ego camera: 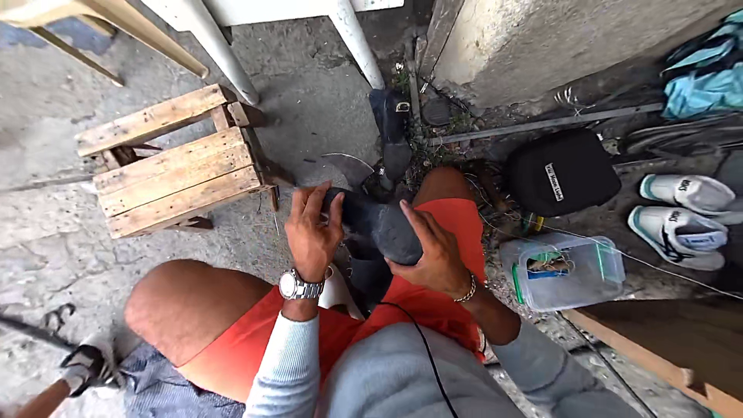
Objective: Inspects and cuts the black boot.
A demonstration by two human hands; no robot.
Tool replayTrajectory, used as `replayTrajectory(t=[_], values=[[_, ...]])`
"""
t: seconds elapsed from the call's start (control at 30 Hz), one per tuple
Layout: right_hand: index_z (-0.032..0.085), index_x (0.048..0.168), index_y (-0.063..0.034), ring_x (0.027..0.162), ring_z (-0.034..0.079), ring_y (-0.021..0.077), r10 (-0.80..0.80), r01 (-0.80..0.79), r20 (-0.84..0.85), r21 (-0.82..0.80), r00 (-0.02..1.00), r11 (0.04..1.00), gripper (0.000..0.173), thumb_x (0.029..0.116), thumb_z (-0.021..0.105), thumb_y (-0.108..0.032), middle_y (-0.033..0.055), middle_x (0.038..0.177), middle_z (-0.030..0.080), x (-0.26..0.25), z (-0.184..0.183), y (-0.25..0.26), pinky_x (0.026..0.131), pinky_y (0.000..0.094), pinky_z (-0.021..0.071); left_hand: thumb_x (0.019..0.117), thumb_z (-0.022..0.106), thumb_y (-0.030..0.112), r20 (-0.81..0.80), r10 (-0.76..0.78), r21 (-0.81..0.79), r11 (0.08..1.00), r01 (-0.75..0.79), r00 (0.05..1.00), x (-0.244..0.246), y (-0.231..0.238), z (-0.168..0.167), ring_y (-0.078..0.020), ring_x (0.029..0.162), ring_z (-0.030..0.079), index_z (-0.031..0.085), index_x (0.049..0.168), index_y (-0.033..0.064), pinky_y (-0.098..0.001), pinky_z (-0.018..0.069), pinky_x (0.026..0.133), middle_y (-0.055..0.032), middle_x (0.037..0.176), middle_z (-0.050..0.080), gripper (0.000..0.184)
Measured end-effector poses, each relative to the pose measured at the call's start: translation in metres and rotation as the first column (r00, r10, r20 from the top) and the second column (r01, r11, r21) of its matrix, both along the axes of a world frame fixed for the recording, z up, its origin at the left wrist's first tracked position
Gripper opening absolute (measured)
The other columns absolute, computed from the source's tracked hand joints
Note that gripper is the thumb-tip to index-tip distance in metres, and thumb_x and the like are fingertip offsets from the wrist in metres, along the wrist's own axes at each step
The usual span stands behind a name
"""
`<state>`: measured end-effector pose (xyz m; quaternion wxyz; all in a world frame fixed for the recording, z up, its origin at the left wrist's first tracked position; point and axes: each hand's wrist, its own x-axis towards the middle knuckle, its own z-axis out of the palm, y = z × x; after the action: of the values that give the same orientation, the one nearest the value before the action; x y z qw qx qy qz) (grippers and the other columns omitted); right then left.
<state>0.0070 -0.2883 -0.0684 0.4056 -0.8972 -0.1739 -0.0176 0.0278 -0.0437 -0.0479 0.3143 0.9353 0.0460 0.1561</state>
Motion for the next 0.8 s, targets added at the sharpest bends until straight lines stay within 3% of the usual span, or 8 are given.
replayTrajectory(t=[0.07,0.13,0.23,0.3,0.43,0.5,0.7,0.8], values=[[0.05,0.152,-0.0118,0.111,0.069,0.0261,-0.086,0.086,-0.011,0.012,0.996,0.996,0.097,0.07,0.088,-0.047,0.0139,0.133,0.066,0.015,0.0,-0.02,0.085,0.0509,0.0611,0.0981,0.064,0.051,-0.139,-0.082,-0.082,0.994,0.071,0.987,0.019,0.0,0.014,-0.0223,0.1,0.068,0.055,0.147,0.0128,-0.0401,0.0615,0.075,-0.0151,0.134,0.059,0.062],[0.045,0.155,-0.0119,0.119,0.066,0.0286,-0.204,0.204,0.006,-0.006,0.979,0.979,0.099,0.0724,0.088,-0.045,0.0164,0.139,0.062,0.03,0.0,-0.05,0.094,0.0551,0.0581,0.0957,0.058,0.063,-0.175,-0.088,-0.146,0.987,0.062,0.981,0.031,0.002,0.026,-0.0221,0.104,0.066,0.038,0.157,0.0126,-0.0401,0.0611,0.076,-0.0163,0.143,0.052,0.082],[0.036,0.159,-0.0105,0.119,0.063,0.0363,-0.37,0.383,0.104,-0.172,0.923,0.908,0.107,0.0725,0.085,-0.05,0.0219,0.14,0.057,0.061,-0.006,-0.099,0.091,0.0599,0.0562,0.1023,0.056,0.05,-0.201,-0.025,-0.137,0.991,-0.003,0.979,0.036,0.016,0.017,-0.0207,0.096,0.068,0.052,0.148,0.0109,-0.0384,0.0603,0.073,-0.0153,0.132,0.059,0.06],[0.035,0.159,-0.0071,0.116,0.064,0.0387,-0.414,0.446,0.177,-0.225,0.893,0.866,0.108,0.0733,0.085,-0.05,0.0241,0.139,0.057,0.087,-0.023,-0.123,0.088,0.0596,0.056,0.1034,0.057,0.047,-0.37,-0.045,-0.076,0.997,0.018,0.928,0.03,0.027,-0.006,-0.0242,0.092,0.071,0.06,0.139,0.0093,-0.0448,0.0617,0.076,-0.0157,0.124,0.065,0.052],[0.039,0.158,-0.0091,0.116,0.065,0.0363,-0.418,0.459,0.199,-0.257,0.886,0.85,0.107,0.0723,0.084,-0.055,0.021,0.136,0.06,0.151,-0.067,-0.136,0.09,0.057,0.0557,0.1006,0.061,0.048,-0.827,-0.161,-0.06,0.978,0.2,0.539,0.02,0.022,-0.057,-0.0369,0.112,0.068,0.062,0.138,0.006,-0.0618,0.0534,0.098,-0.0211,0.132,0.064,0.056],[0.036,0.159,-0.0091,0.123,0.062,0.0349,-0.411,0.446,0.18,-0.25,0.894,0.859,0.109,0.0734,0.082,-0.057,0.0202,0.142,0.058,0.183,-0.09,-0.127,0.097,0.0543,0.054,0.1008,0.06,0.047,-0.866,-0.189,-0.07,0.963,0.262,0.462,0.021,0.009,-0.073,-0.0345,0.115,0.068,0.068,0.131,0.0077,-0.0603,0.0514,0.101,-0.0175,0.128,0.068,0.05],[0.024,0.163,-0.0101,0.138,0.046,0.0429,-0.502,0.461,-0.037,-0.342,0.864,0.819,0.127,0.0686,0.079,-0.074,0.0265,0.151,0.045,0.237,-0.129,-0.104,0.114,0.0576,0.0392,0.1046,0.058,0.029,-0.524,-0.177,-0.088,0.984,0.153,0.833,0.066,-0.038,-0.089,-0.0277,0.089,0.072,0.07,0.125,0.009,-0.0504,0.0612,0.08,-0.0151,0.117,0.068,0.031],[0.032,0.16,-0.0057,0.141,0.041,0.047,-0.526,0.503,0.043,-0.368,0.849,0.782,0.124,0.0706,0.071,-0.082,0.0287,0.153,0.042,0.211,-0.109,-0.093,0.117,0.0628,0.0306,0.1049,0.057,0.032,-0.411,-0.19,-0.076,0.982,0.174,0.892,0.113,-0.066,-0.096,-0.0304,0.097,0.071,0.066,0.132,0.0087,-0.0507,0.0606,0.083,-0.0178,0.126,0.064,0.037]])
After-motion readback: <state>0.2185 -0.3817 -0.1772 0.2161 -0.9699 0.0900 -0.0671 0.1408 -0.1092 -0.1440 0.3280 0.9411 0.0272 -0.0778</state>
